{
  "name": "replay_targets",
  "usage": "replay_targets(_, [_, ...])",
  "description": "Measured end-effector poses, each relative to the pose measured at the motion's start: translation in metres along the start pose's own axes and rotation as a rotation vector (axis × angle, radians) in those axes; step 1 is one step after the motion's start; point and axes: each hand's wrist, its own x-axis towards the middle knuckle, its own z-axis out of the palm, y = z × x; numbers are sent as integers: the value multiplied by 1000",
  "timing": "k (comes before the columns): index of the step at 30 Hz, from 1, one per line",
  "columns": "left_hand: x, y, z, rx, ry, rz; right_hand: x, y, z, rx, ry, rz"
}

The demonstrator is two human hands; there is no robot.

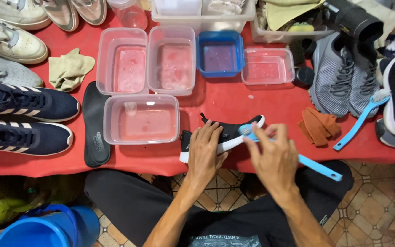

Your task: The person scrubs a black sneaker with a blue brush, repeatedly dipping the brush into containers of soapy water and cleaning the upper and sole. The person rotates the shoe to access different areas and continues scrubbing throughout the clip.

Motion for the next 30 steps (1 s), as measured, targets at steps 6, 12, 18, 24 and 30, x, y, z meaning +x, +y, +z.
replay_targets(6, [0,-2,-2,0,4,9,-18,14,28,157,-5,-8])
replay_targets(12, [3,16,3,218,44,106,-18,28,18,341,11,-14])
replay_targets(18, [13,34,17,314,61,163,-12,63,32,482,-39,-25])
replay_targets(24, [14,36,18,467,42,261,-2,80,37,754,-148,28])
replay_targets(30, [15,37,24,478,55,289,13,91,35,699,-134,27])
